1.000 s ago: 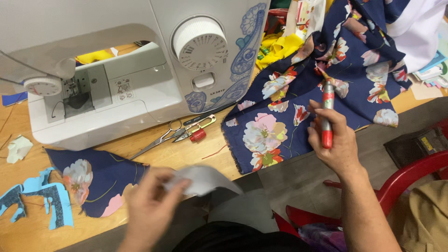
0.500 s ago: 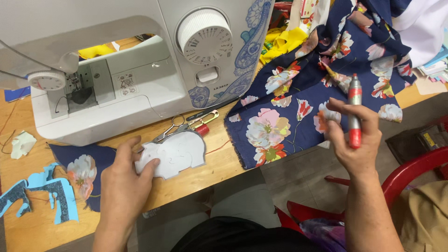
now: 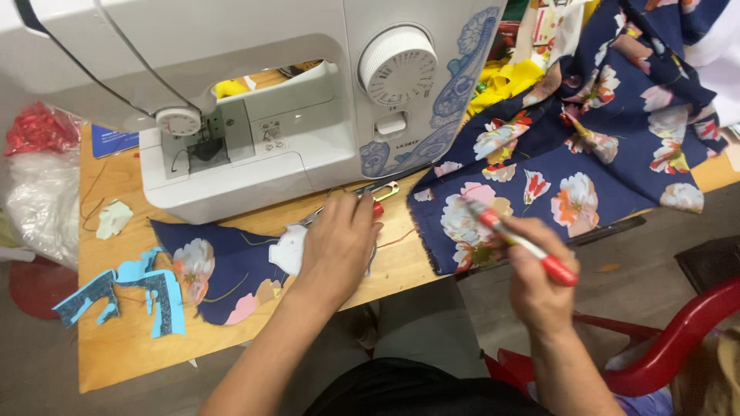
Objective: The person uses a red marker to trace the outline of a white paper pattern onto a piece of dark blue floral fabric. The person holds the pattern steady with one hand while drawing with the other. After completing the outline, the person removes the paper pattern from the fabric.
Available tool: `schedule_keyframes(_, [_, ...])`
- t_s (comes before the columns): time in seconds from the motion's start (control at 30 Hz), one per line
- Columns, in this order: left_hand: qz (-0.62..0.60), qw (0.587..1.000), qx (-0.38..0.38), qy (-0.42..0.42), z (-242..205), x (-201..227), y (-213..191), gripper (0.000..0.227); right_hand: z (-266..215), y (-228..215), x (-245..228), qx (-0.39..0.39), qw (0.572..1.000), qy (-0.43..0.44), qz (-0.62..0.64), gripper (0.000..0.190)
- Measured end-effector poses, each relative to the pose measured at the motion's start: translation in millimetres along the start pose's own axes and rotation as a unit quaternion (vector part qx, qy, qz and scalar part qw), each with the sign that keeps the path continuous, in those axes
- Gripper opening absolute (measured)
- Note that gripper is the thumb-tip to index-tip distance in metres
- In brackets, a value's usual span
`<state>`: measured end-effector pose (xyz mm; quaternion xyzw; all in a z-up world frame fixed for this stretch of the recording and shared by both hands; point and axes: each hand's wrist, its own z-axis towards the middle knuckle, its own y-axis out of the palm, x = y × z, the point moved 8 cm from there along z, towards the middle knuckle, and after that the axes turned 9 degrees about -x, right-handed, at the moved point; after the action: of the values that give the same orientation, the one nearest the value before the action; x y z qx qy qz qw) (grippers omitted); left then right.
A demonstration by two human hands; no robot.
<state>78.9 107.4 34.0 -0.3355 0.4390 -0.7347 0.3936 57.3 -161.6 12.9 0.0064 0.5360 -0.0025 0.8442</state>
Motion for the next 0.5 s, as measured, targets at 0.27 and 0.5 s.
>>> schedule_keyframes(0.27, [-0.142,0.989,-0.004,0.051,17,7,-5,0.017,-28,37,-16,-0.005,0.997,0.041,0.063,0.032])
schedule_keyframes(0.5, [-0.446,0.895,-0.028,-0.009,9,7,-41,0.023,-16,38,-24,0.021,0.986,0.017,0.165,0.027])
